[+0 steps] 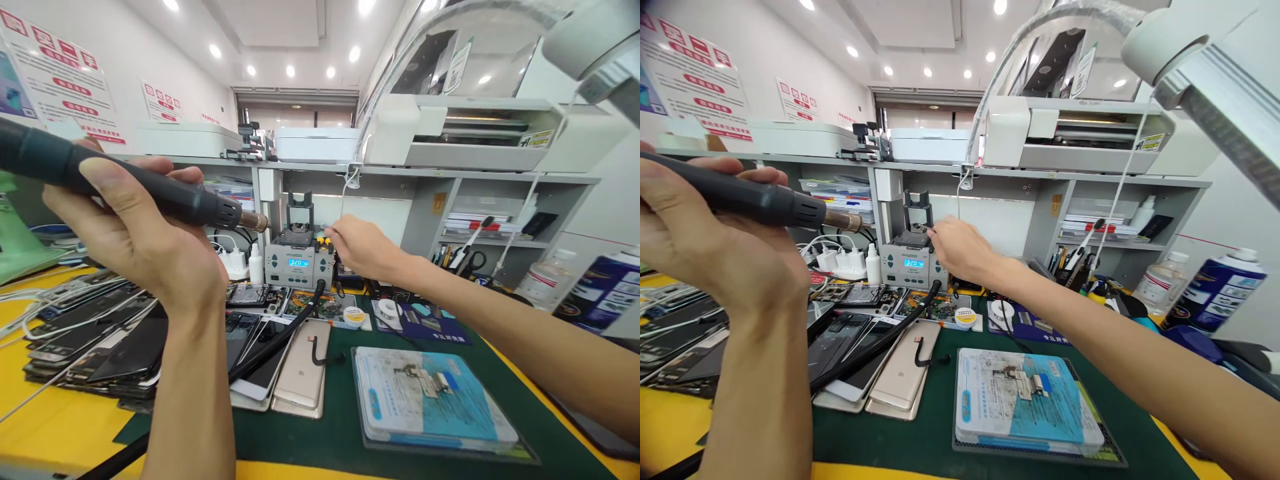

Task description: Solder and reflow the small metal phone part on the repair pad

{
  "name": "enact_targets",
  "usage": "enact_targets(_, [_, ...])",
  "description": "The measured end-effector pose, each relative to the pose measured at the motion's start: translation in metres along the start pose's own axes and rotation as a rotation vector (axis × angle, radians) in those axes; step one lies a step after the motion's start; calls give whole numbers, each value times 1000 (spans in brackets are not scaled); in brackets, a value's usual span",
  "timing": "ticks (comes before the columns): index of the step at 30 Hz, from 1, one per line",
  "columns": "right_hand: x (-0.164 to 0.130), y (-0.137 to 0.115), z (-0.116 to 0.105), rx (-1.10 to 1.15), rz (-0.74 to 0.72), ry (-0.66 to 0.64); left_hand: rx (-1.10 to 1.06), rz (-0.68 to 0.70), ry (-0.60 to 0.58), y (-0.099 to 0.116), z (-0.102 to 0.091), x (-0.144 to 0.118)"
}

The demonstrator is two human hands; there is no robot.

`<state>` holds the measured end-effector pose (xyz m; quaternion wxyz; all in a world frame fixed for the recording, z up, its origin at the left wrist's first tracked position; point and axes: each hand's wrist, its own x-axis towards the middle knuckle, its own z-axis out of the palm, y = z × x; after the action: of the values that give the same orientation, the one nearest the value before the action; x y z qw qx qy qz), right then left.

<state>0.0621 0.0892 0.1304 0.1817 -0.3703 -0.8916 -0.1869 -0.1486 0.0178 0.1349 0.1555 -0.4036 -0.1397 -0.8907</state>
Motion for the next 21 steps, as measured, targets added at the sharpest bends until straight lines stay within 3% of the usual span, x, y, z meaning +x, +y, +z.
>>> enact_targets(3, [-43, 4, -40, 37, -14, 176, -170, 71, -34, -2, 6, -8])
enact_targets(4, [-58, 7, -51, 88, -35, 308, -199, 40, -57, -2, 9, -13])
enact_targets(6, [-89, 15, -65, 170, -8, 432, -229, -35, -86, 1, 17, -23])
enact_targets(12, [-157, 44, -66, 497, 269, 260, -156, -161, -96, 8, 40, -44])
enact_targets(16, [-151, 59, -62, 441, 264, 190, -141, -71, -42, -3, 40, -33])
enact_targets(19, [-112, 60, -53, 275, 163, 65, -104, 20, 24, -10, 35, -21])
enact_targets(21, [-76, 54, -38, 97, 81, 7, 8, -34, 45, -8, 31, -17])
